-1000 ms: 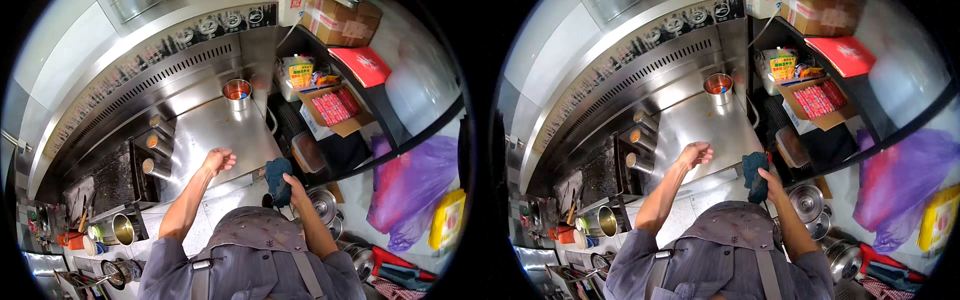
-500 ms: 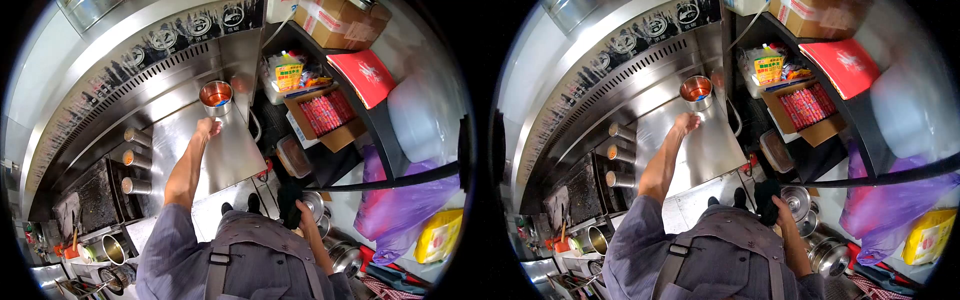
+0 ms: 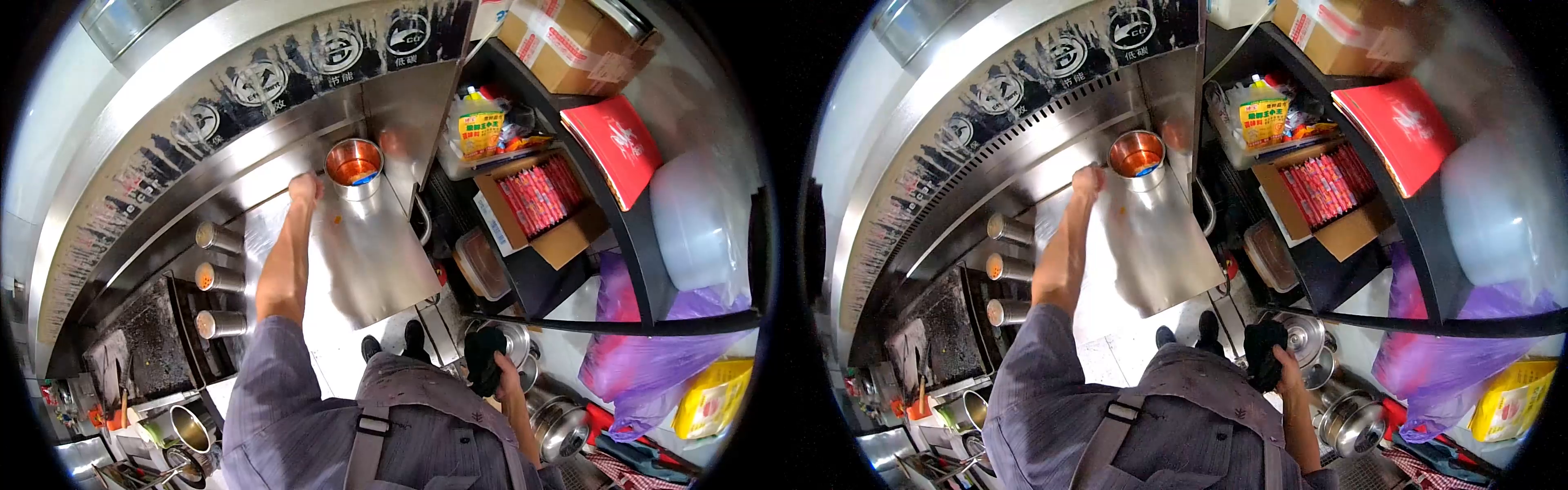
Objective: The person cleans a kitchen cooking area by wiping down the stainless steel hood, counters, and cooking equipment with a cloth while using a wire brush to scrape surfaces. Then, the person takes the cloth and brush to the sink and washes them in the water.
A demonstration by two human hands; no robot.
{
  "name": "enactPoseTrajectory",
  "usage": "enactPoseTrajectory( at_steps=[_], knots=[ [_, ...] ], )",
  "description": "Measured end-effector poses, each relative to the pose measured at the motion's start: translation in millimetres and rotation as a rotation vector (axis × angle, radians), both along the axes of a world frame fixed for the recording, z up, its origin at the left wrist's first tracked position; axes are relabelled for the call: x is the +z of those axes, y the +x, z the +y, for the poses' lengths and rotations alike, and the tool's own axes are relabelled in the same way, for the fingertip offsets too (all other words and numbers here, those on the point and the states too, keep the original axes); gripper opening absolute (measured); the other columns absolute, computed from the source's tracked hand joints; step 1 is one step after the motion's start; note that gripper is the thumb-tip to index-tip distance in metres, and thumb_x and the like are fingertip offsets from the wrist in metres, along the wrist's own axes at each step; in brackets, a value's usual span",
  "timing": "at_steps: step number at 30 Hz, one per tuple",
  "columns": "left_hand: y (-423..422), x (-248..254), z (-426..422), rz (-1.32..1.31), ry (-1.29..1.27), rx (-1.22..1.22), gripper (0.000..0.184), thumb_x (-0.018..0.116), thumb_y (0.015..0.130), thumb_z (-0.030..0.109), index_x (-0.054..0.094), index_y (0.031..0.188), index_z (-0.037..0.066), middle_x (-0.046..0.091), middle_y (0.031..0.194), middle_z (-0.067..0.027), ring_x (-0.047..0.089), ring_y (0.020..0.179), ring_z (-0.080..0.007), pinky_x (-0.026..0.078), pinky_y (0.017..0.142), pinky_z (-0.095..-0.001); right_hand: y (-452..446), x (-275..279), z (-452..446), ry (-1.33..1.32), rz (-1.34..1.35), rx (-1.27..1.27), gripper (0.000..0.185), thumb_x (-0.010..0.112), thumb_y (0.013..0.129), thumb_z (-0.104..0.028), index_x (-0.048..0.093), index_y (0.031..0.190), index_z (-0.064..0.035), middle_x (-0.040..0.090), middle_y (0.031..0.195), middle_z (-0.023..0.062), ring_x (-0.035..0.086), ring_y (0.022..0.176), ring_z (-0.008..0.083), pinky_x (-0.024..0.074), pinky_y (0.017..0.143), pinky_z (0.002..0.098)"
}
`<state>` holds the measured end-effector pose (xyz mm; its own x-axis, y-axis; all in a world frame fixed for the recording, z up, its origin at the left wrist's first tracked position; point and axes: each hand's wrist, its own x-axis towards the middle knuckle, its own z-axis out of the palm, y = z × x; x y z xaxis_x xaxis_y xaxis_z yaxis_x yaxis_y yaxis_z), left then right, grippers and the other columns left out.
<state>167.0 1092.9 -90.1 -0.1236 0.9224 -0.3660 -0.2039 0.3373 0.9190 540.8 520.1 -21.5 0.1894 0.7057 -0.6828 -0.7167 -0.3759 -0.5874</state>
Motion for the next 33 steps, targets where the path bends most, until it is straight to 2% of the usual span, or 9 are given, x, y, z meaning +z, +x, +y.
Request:
enactPoseTrajectory(
  at_steps=[6, 8, 11, 15, 20, 24, 25, 28, 33],
  knots=[
    [8.6, 24.3, 55.5, 0.416, 0.052, -0.200, 0.030, 0.063, 0.088, 0.026, 0.062, 0.070, 0.003, 0.063, 0.066, -0.0127, 0.058, 0.049, -0.0199, 0.046, 0.045, -0.0346, -5.7, -13.3, -4.2, -0.054, 0.015, 0.057, 0.054, 0.069, 0.091, -0.024, 0.053, 0.133, 0.0051, 0.067, 0.119, 0.0153, 0.069, 0.104, 0.0278, 0.0567, 0.093, 0.0413],
    [17.6, 41.7, 56.8, 0.767, 0.128, -0.435, 0.033, 0.065, 0.085, 0.032, 0.066, 0.069, 0.004, 0.068, 0.068, -0.0124, 0.062, 0.051, -0.0203, 0.052, 0.054, -0.0357, -7.3, -11.6, -4.7, -0.083, -0.023, 0.070, 0.053, 0.070, 0.091, -0.025, 0.054, 0.132, 0.0048, 0.068, 0.119, 0.0146, 0.069, 0.105, 0.0274, 0.0556, 0.094, 0.0406],
    [17.4, 11.0, 75.0, 1.186, 0.344, -0.425, 0.036, 0.064, 0.083, 0.038, 0.069, 0.069, 0.005, 0.067, 0.064, -0.0110, 0.063, 0.052, -0.0211, 0.054, 0.060, -0.0356, -7.9, -20.0, -9.6, -0.061, -0.002, 0.053, 0.052, 0.070, 0.091, -0.024, 0.055, 0.131, 0.0045, 0.068, 0.119, 0.0143, 0.069, 0.105, 0.0269, 0.0554, 0.094, 0.0399],
    [13.6, 38.3, 53.5, 1.068, 0.077, -0.557, 0.033, 0.068, 0.082, 0.034, 0.069, 0.068, 0.004, 0.067, 0.062, -0.0097, 0.063, 0.053, -0.0193, 0.053, 0.056, -0.0365, -7.2, -18.9, -4.8, -0.056, 0.000, 0.030, 0.050, 0.069, 0.092, -0.023, 0.055, 0.131, 0.0050, 0.068, 0.118, 0.0141, 0.069, 0.105, 0.0275, 0.0559, 0.093, 0.0401],
    [1.6, 67.3, 4.3, 0.575, -0.269, -0.689, 0.027, 0.076, 0.082, 0.023, 0.065, 0.066, 0.005, 0.065, 0.063, -0.0080, 0.061, 0.051, -0.0170, 0.048, 0.047, -0.0340, -12.3, -2.0, 22.2, -0.086, -0.030, 0.022, 0.048, 0.066, 0.093, -0.020, 0.054, 0.131, 0.0064, 0.068, 0.118, 0.0158, 0.069, 0.105, 0.0280, 0.0563, 0.093, 0.0407],
    [1.2, 63.0, 3.0, 0.558, -0.271, -0.511, 0.028, 0.071, 0.090, 0.027, 0.065, 0.083, 0.001, 0.067, 0.068, -0.0104, 0.060, 0.049, -0.0179, 0.047, 0.046, -0.0323, -8.5, -5.7, 37.3, -0.040, 0.020, 0.178, 0.049, 0.067, 0.091, -0.018, 0.055, 0.134, 0.0018, 0.068, 0.120, 0.0138, 0.069, 0.105, 0.0264, 0.0570, 0.093, 0.0403],
    [5.7, 63.9, 5.9, 0.534, -0.283, -0.514, 0.030, 0.067, 0.093, 0.028, 0.066, 0.097, -0.002, 0.069, 0.072, -0.0141, 0.065, 0.053, -0.0212, 0.050, 0.045, -0.0328, -12.7, 0.4, 45.9, -0.042, -0.015, 0.193, 0.049, 0.066, 0.091, -0.017, 0.054, 0.134, 0.0020, 0.067, 0.121, 0.0140, 0.069, 0.105, 0.0263, 0.0568, 0.093, 0.0405],
    [19.6, 60.5, 10.3, 0.530, -0.254, -0.501, 0.031, 0.063, 0.094, 0.023, 0.065, 0.102, -0.007, 0.069, 0.073, -0.0172, 0.071, 0.059, -0.0270, 0.055, 0.044, -0.0364, -17.5, -9.0, 63.3, -0.056, 0.015, 0.172, 0.050, 0.066, 0.090, -0.015, 0.053, 0.135, 0.0026, 0.068, 0.120, 0.0133, 0.069, 0.104, 0.0260, 0.0570, 0.092, 0.0399],
    [34.7, 48.6, -0.7, 0.303, -0.204, -0.345, 0.028, 0.054, 0.091, 0.001, 0.060, 0.115, -0.013, 0.067, 0.105, -0.0281, 0.073, 0.068, -0.0383, 0.066, 0.053, -0.0402, -44.3, 1.8, 121.6, -0.089, -0.083, 0.454, 0.051, 0.070, 0.088, -0.012, 0.054, 0.135, -0.0001, 0.069, 0.116, 0.0106, 0.069, 0.101, 0.0222, 0.0571, 0.090, 0.0374]
  ],
)
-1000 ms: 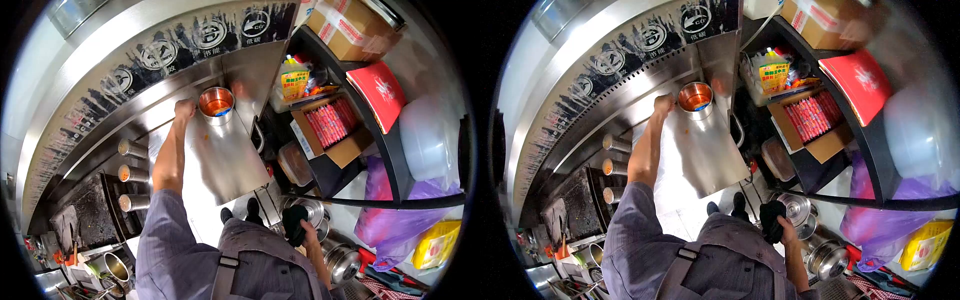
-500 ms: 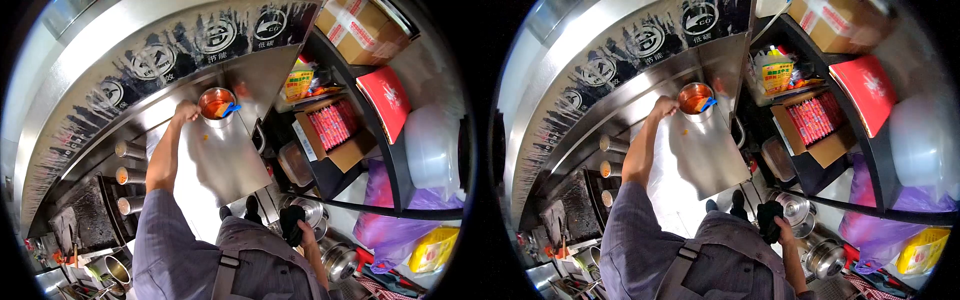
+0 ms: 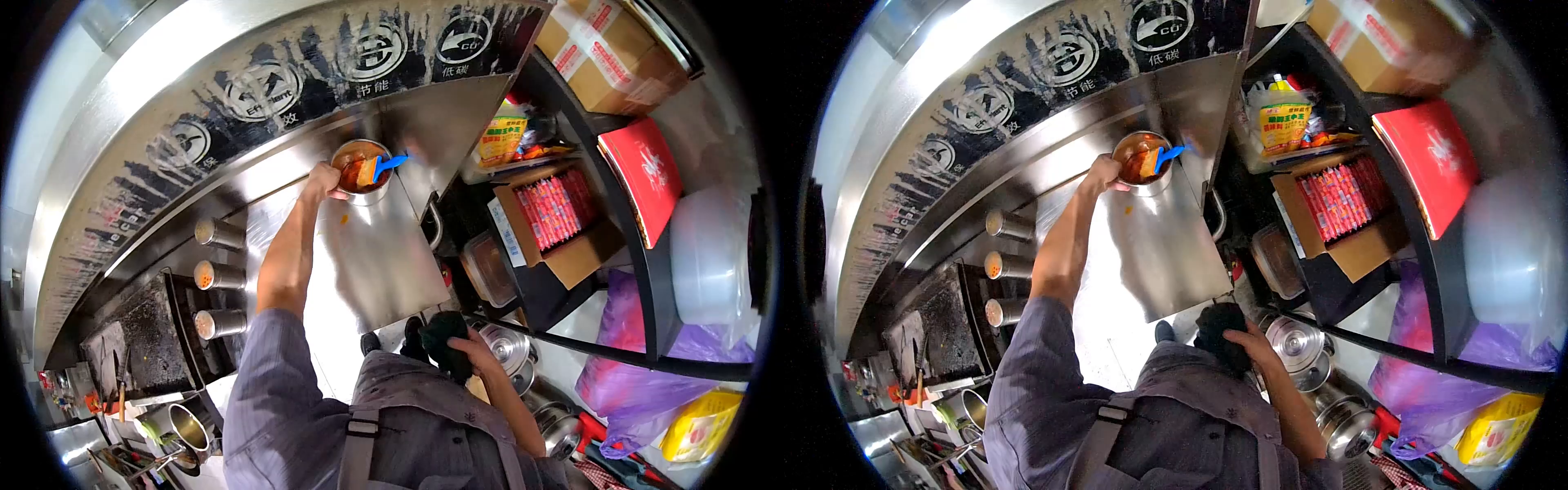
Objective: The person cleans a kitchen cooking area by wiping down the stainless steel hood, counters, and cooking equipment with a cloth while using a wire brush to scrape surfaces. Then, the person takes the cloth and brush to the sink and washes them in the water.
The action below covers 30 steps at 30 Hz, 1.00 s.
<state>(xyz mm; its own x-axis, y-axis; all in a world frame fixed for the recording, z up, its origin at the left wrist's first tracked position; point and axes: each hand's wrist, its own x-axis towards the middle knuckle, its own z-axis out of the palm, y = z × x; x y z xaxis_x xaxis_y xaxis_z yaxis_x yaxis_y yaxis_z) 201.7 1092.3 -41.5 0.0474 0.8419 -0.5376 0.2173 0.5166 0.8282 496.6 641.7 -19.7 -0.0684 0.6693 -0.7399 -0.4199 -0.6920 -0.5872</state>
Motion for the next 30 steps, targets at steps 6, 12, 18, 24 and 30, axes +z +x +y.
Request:
enactPoseTrajectory(
  at_steps=[6, 12, 18, 24, 30],
  knots=[
    [-22.1, 24.4, -68.8, -0.032, 0.106, 0.089, 0.041, 0.047, 0.089, -0.002, 0.052, 0.128, -0.012, 0.068, 0.104, -0.0260, 0.073, 0.069, -0.0372, 0.066, 0.050, -0.0392, -16.5, 0.6, 73.0, 0.373, -0.189, 0.071, 0.049, 0.073, 0.084, -0.011, 0.060, 0.130, -0.0012, 0.070, 0.110, 0.0093, 0.068, 0.096, 0.0203, 0.0557, 0.084, 0.0344],
    [-32.2, 57.3, -158.1, -0.171, 0.091, 0.165, 0.051, 0.044, 0.087, -0.007, 0.042, 0.138, -0.007, 0.068, 0.107, -0.0263, 0.073, 0.071, -0.0328, 0.066, 0.052, -0.0369, -41.9, 5.7, 174.7, 0.743, -0.511, 0.001, 0.053, 0.069, 0.086, -0.013, 0.055, 0.135, 0.0022, 0.068, 0.119, 0.0141, 0.064, 0.107, 0.0213, 0.0489, 0.096, 0.0334],
    [-31.5, 84.8, -233.3, -0.304, 0.108, 0.241, 0.056, 0.042, 0.088, -0.010, 0.037, 0.142, 0.000, 0.063, 0.122, -0.0246, 0.074, 0.080, -0.0329, 0.066, 0.052, -0.0341, -79.4, 18.0, 218.9, 0.899, -0.403, -0.053, 0.049, 0.065, 0.089, -0.006, 0.054, 0.135, 0.0029, 0.063, 0.123, 0.0116, 0.059, 0.110, 0.0192, 0.0470, 0.096, 0.0309],
    [-26.9, 86.8, -285.0, -0.367, 0.106, 0.397, 0.066, 0.035, 0.086, -0.016, 0.030, 0.149, 0.004, 0.056, 0.133, -0.0251, 0.073, 0.089, -0.0355, 0.066, 0.051, -0.0314, -109.0, 32.1, 189.4, 0.848, -0.343, 0.026, 0.049, 0.062, 0.089, 0.001, 0.054, 0.137, 0.0011, 0.064, 0.123, 0.0084, 0.059, 0.114, 0.0181, 0.0448, 0.101, 0.0292],
    [-25.2, 70.6, -319.2, -0.440, 0.126, 0.523, 0.069, 0.033, 0.085, -0.016, 0.027, 0.150, 0.006, 0.054, 0.133, -0.0251, 0.073, 0.089, -0.0355, 0.066, 0.052, -0.0317, -122.6, 30.0, 157.5, 0.971, -0.548, 0.107, 0.052, 0.062, 0.089, 0.001, 0.052, 0.140, 0.0006, 0.057, 0.138, 0.0132, 0.052, 0.129, 0.0221, 0.0385, 0.110, 0.0326]
  ],
)
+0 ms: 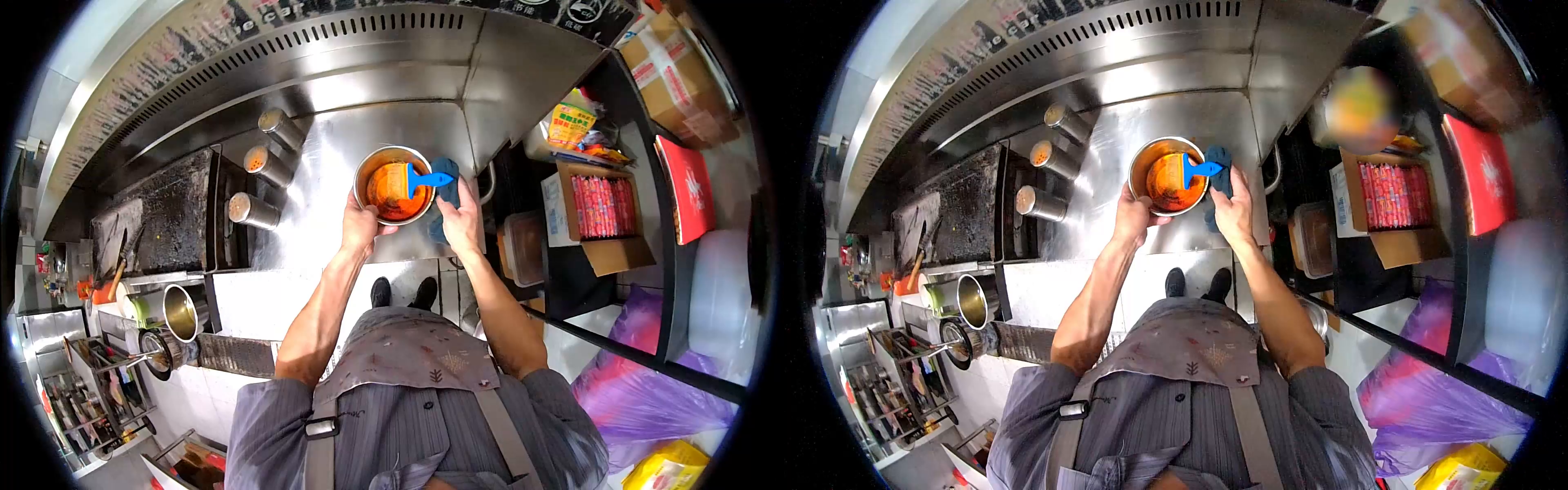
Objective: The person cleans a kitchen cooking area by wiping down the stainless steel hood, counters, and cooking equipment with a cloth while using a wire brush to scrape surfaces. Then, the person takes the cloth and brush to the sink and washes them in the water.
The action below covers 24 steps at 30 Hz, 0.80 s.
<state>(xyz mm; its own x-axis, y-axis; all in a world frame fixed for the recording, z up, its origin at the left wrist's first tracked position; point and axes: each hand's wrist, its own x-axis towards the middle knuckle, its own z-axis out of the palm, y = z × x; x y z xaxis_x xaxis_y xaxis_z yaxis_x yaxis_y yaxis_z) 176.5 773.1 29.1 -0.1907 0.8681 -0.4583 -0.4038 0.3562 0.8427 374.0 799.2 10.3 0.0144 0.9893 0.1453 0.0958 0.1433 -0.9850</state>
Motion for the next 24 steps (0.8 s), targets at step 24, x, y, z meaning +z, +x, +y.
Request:
enactPoseTrajectory(
  at_steps=[24],
  knots=[
    [-4.5, -20.8, -47.6, -0.039, 0.096, 0.329, 0.056, 0.043, 0.081, -0.018, 0.043, 0.133, 0.003, 0.062, 0.121, -0.0210, 0.070, 0.087, -0.0281, 0.063, 0.065, -0.0382, -26.7, 5.1, -97.1, 0.378, -0.596, 0.195, 0.059, 0.067, 0.072, 0.009, 0.061, 0.130, -0.0017, 0.045, 0.140, 0.0218, 0.047, 0.127, 0.0421, 0.0411, 0.107, 0.0459]
  ],
)
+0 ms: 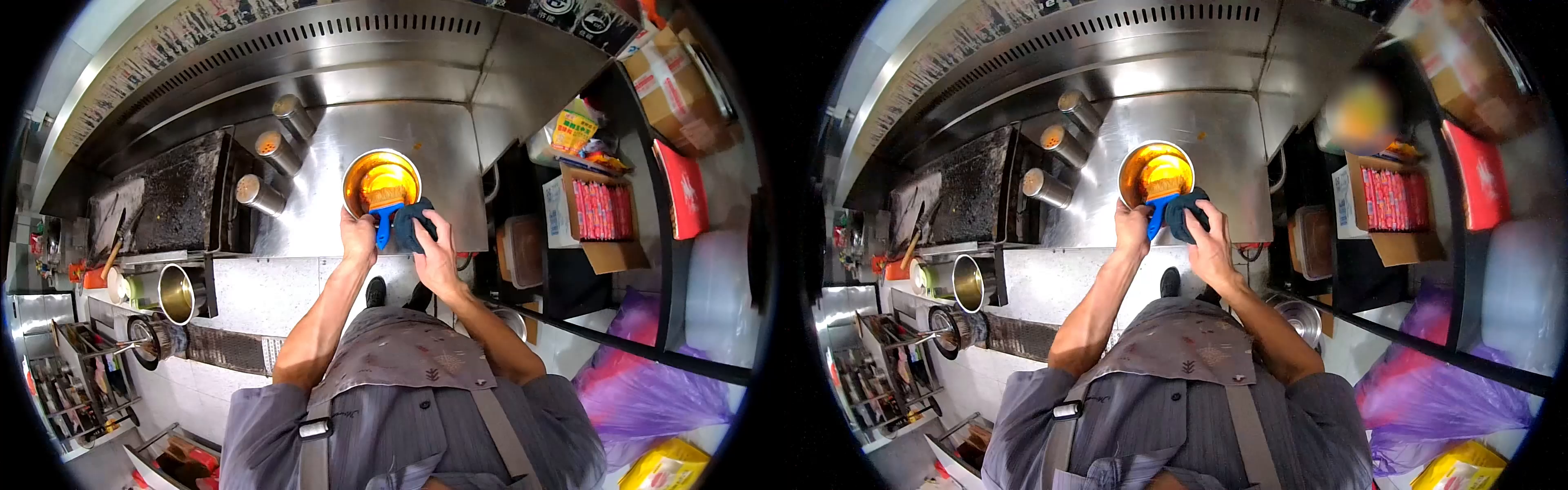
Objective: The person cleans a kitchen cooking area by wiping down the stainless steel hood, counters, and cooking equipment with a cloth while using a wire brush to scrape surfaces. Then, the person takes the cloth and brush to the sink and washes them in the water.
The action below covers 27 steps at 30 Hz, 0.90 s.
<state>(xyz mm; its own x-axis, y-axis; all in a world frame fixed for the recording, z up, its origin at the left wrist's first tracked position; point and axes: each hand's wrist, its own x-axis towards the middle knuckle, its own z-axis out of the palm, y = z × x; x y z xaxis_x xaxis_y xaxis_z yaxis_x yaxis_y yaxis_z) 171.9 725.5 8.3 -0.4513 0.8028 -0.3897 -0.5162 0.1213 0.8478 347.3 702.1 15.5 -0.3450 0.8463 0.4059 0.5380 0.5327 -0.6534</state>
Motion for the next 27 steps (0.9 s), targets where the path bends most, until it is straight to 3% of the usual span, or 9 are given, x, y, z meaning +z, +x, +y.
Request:
enactPoseTrajectory(
  at_steps=[4, 6, 10, 13, 19, 22, 25, 27],
  knots=[
    [-16.8, 12.2, -4.0, -0.051, -0.068, -0.071, 0.056, 0.042, 0.081, -0.017, 0.039, 0.134, 0.001, 0.061, 0.118, -0.0259, 0.071, 0.077, -0.0339, 0.065, 0.050, -0.0429, 2.3, 8.2, 19.5, 0.007, 0.103, 0.012, 0.056, 0.066, 0.075, 0.009, 0.062, 0.129, -0.0023, 0.048, 0.141, 0.0187, 0.048, 0.128, 0.0409, 0.0419, 0.108, 0.0451],
    [-24.2, 19.6, -6.2, -0.019, -0.081, -0.101, 0.056, 0.041, 0.081, -0.017, 0.039, 0.134, 0.000, 0.061, 0.117, -0.0260, 0.072, 0.076, -0.0334, 0.065, 0.050, -0.0415, 6.5, 14.5, 33.9, 0.003, 0.127, 0.051, 0.049, 0.065, 0.079, 0.009, 0.061, 0.127, 0.0029, 0.050, 0.141, 0.0199, 0.051, 0.130, 0.0380, 0.0420, 0.109, 0.0396],
    [-44.1, 47.4, -10.9, 0.079, -0.163, -0.267, 0.057, 0.040, 0.082, -0.016, 0.040, 0.137, -0.002, 0.063, 0.111, -0.0251, 0.072, 0.071, -0.0316, 0.065, 0.050, -0.0381, 12.1, 33.0, 61.1, -0.113, 0.195, 0.160, 0.051, 0.065, 0.079, 0.007, 0.058, 0.130, 0.0037, 0.055, 0.139, 0.0170, 0.055, 0.129, 0.0307, 0.0406, 0.110, 0.0348],
    [-64.5, 46.2, -12.8, 0.070, -0.158, -0.395, 0.054, 0.043, 0.083, -0.014, 0.043, 0.135, -0.002, 0.064, 0.105, -0.0247, 0.070, 0.067, -0.0302, 0.064, 0.048, -0.0362, 11.4, 53.4, 82.5, -0.166, 0.262, 0.276, 0.055, 0.067, 0.077, 0.009, 0.058, 0.131, 0.0028, 0.055, 0.139, 0.0180, 0.056, 0.127, 0.0308, 0.0434, 0.107, 0.0340],
    [-91.2, 65.9, -18.2, 0.138, -0.210, -0.607, 0.058, 0.046, 0.081, -0.010, 0.046, 0.138, -0.002, 0.067, 0.098, -0.0196, 0.069, 0.062, -0.0252, 0.063, 0.047, -0.0343, 1.3, 80.4, 126.4, -0.282, 0.188, 0.445, 0.054, 0.063, 0.076, 0.006, 0.058, 0.130, 0.0038, 0.064, 0.128, 0.0185, 0.062, 0.117, 0.0309, 0.0459, 0.103, 0.0344],
    [-96.4, 83.4, -19.0, 0.204, -0.214, -0.779, 0.064, 0.045, 0.077, -0.010, 0.046, 0.140, -0.003, 0.067, 0.086, -0.0170, 0.065, 0.051, -0.0205, 0.060, 0.045, -0.0312, -14.4, 96.0, 148.5, -0.346, -0.004, 0.689, 0.046, 0.058, 0.080, 0.008, 0.063, 0.125, 0.0011, 0.068, 0.121, 0.0131, 0.063, 0.112, 0.0248, 0.0471, 0.100, 0.0325],
    [-102.9, 87.5, -16.8, 0.181, -0.196, -0.890, 0.063, 0.045, 0.076, -0.010, 0.048, 0.139, -0.003, 0.068, 0.083, -0.0155, 0.064, 0.051, -0.0199, 0.058, 0.042, -0.0307, -34.2, 96.3, 166.3, -0.586, -0.104, 0.748, 0.046, 0.059, 0.078, 0.005, 0.063, 0.124, 0.0014, 0.069, 0.119, 0.0125, 0.064, 0.110, 0.0235, 0.0471, 0.100, 0.0316],
    [-100.9, 99.1, -18.4, 0.225, -0.222, -0.890, 0.060, 0.046, 0.076, -0.011, 0.053, 0.135, -0.002, 0.068, 0.083, -0.0114, 0.063, 0.052, -0.0174, 0.056, 0.044, -0.0290, -47.1, 101.1, 175.5, -0.566, -0.137, 0.814, 0.048, 0.061, 0.076, 0.003, 0.063, 0.124, 0.0029, 0.070, 0.116, 0.0123, 0.064, 0.107, 0.0216, 0.0476, 0.098, 0.0306]
  ],
)
